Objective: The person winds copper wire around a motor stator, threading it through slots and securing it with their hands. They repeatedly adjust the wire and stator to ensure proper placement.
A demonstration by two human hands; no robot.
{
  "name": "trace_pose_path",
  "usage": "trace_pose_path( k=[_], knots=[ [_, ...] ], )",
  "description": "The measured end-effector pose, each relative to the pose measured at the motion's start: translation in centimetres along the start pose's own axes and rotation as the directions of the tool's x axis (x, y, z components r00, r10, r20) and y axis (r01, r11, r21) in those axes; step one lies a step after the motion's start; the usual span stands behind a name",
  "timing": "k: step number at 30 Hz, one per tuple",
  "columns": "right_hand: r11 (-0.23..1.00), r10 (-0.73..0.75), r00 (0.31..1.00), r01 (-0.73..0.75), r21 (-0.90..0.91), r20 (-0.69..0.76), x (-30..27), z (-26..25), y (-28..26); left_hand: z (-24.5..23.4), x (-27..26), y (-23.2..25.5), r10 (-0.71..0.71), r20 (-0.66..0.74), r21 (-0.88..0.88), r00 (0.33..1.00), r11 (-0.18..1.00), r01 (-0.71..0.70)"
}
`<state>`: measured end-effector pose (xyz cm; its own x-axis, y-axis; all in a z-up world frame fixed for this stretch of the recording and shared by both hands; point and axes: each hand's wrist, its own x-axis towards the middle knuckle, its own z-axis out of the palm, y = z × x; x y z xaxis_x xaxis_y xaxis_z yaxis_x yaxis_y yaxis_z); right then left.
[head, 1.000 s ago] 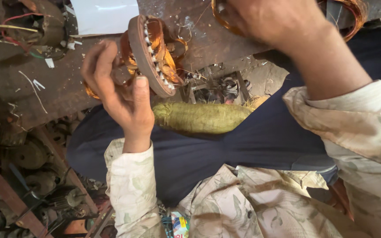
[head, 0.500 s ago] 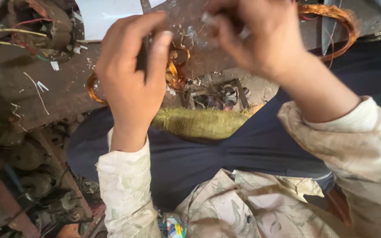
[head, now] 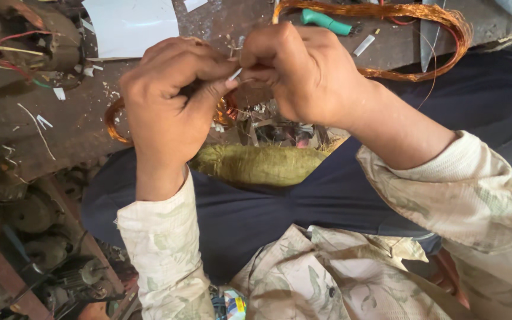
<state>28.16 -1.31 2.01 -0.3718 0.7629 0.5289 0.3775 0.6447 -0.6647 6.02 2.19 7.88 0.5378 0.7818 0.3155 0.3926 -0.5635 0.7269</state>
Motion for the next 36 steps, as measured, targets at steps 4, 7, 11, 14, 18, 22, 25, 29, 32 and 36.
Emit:
trace_pose_path(
  k=[4, 7, 11, 14, 18, 22, 25, 29, 32, 36],
  knots=[
    [0.952, 0.217, 0.976, -0.216, 0.215, 0.022, -0.3, 0.3, -0.4, 0.2, -0.1, 0.5, -0.149, -0.028, -0.070, 0.988, 0.987, 0.147],
    [0.753, 0.408, 0.911, -0.370, 0.544, 0.055, -0.3, 0.6, -1.6, 0.5, 0.0, 0.8, -0.074, -0.064, -0.013, 0.995, 0.997, 0.074],
    [0.482, 0.589, 0.792, -0.502, 0.718, 0.159, -0.6, 0.7, -2.1, 0.8, -0.5, 1.0, -0.068, -0.087, -0.007, 0.994, 0.998, 0.067],
    [0.456, 0.649, 0.750, -0.519, 0.723, 0.128, -1.2, 0.5, -2.0, 0.0, -1.5, 0.9, -0.045, -0.130, 0.103, 0.991, 0.993, 0.058],
    [0.438, 0.698, 0.703, -0.568, 0.697, 0.135, -1.9, 0.5, -1.5, -0.7, -3.1, -0.4, -0.060, -0.138, 0.279, 0.989, 0.955, 0.097],
    [0.723, 0.642, 0.765, -0.627, 0.290, 0.054, -3.1, 2.7, -2.0, 0.1, -4.5, -1.3, -0.236, -0.031, -0.029, 0.971, 0.971, 0.236],
    [0.895, 0.436, 0.899, -0.429, 0.122, -0.036, -3.9, 4.5, -2.6, 0.5, -5.6, -1.1, -0.229, -0.047, -0.053, 0.972, 0.972, 0.227],
    [0.926, 0.378, 0.919, -0.377, 0.030, -0.107, -4.0, 6.3, -3.1, 0.7, -6.2, -1.0, -0.246, -0.067, -0.089, 0.967, 0.967, 0.240],
    [0.930, 0.363, 0.922, -0.368, -0.015, -0.133, -3.8, 7.0, -3.0, 0.8, -6.4, -1.4, -0.253, -0.091, -0.118, 0.963, 0.963, 0.242],
    [0.927, 0.348, 0.929, -0.361, -0.100, -0.129, -3.7, 7.4, -2.7, 0.9, -6.5, -1.8, -0.254, -0.107, -0.153, 0.961, 0.960, 0.236]
  ],
)
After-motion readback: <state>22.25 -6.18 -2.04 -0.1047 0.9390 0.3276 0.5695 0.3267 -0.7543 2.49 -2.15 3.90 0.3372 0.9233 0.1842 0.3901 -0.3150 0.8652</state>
